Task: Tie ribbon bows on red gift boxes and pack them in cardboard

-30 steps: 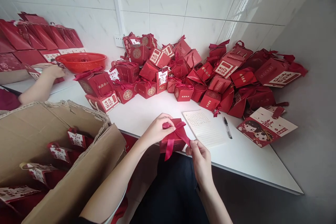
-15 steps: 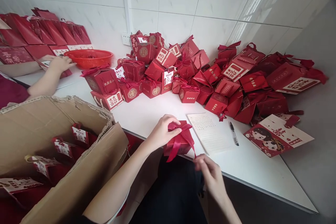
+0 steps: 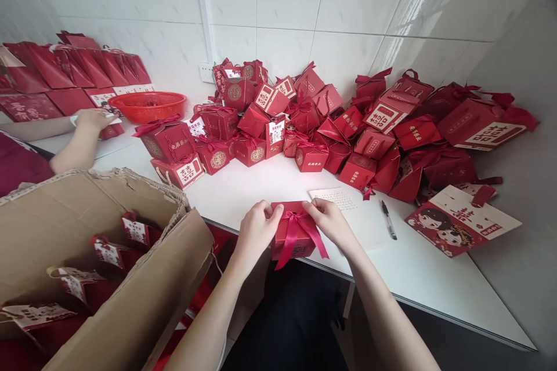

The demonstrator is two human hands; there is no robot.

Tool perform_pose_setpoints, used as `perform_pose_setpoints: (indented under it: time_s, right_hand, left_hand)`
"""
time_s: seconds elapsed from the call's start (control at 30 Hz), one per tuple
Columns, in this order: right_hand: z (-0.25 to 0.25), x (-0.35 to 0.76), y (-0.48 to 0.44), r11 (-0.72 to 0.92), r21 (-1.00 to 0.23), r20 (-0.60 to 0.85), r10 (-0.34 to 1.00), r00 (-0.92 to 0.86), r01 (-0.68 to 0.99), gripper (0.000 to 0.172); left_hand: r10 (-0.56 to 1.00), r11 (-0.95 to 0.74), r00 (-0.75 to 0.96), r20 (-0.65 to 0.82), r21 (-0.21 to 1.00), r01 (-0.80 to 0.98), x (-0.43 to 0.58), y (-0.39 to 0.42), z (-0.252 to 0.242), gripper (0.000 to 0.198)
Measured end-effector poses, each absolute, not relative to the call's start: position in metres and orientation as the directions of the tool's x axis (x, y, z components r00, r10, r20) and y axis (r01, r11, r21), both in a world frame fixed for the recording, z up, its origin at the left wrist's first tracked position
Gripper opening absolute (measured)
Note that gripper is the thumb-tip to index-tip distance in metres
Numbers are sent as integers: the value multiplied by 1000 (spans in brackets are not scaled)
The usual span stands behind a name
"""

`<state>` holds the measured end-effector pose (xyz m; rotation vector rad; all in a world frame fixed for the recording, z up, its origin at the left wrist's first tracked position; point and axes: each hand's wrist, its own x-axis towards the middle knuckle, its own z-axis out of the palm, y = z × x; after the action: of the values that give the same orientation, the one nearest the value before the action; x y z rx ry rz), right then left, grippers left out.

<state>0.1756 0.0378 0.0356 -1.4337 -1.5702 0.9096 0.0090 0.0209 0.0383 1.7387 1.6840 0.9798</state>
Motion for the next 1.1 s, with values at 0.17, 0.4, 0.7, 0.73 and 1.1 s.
perform_pose_setpoints:
  time_s: [0.17,0.4,0.7,0.73,1.1]
  right_hand:
    - [21,173,26,105,-981,112,993,35,163,42]
    - [11,171,19,96,-994,90,989,117,-47,40]
    - [7,177,20,61,-998,58,996,74,-33,40]
    - [7,178,19,50,-999,49,997,66,-14,40]
    - [2,215,13,349,-914,310,929,-202,207,89]
  left_hand:
    - [987,-70,-101,126,896,438,16,14,30,35]
    - [987,-75,-108,115,944,321,20,15,24,35]
    - [997,-72,-22,75,989,129,10,20,18,39]
    - [997,-69,-10,71,988,137,10,20,19,38]
    - [991,-124,-33,131,977,176,12,24,21,24]
